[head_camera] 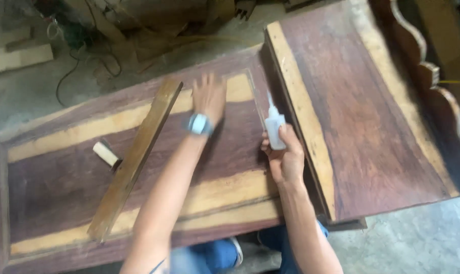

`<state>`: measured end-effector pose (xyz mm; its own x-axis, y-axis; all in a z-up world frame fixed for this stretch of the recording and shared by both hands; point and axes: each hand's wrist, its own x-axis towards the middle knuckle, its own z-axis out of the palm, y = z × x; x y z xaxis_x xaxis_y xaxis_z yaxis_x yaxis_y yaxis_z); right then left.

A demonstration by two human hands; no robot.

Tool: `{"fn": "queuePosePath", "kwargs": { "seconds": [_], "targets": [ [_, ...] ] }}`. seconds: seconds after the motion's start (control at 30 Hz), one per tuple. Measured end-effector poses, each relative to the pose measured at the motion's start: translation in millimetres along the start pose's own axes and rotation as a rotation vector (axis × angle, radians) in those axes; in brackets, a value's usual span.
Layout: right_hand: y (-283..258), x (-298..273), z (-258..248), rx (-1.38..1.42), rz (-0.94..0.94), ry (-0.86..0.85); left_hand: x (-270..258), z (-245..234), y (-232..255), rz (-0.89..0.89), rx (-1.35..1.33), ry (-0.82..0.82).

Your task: The person is performing maintenance on a wooden furniture piece by sanding the surface with sandpaper and applying glue to the joints.

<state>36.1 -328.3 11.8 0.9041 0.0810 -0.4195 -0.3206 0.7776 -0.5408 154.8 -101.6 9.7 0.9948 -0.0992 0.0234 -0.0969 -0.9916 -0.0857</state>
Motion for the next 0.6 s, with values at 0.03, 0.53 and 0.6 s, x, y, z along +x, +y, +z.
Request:
{"fn": "queuePosePath", "kwargs": {
  "seconds": [0.03,0.53,0.6],
  "targets": [
    [0,1,-1,-0.005,-0.013,0.0,13,-4,-2,-0.02,-0.004,0.024],
    [-2,-2,6,-0.016,-0.149,-0.067,2,-20,10,-0.051,-0.004,-0.076],
    [5,-2,1,-0.01,-0.128,-0.054,-9,-13,13,-0.044,-0.004,-0.134]
  ]
}}
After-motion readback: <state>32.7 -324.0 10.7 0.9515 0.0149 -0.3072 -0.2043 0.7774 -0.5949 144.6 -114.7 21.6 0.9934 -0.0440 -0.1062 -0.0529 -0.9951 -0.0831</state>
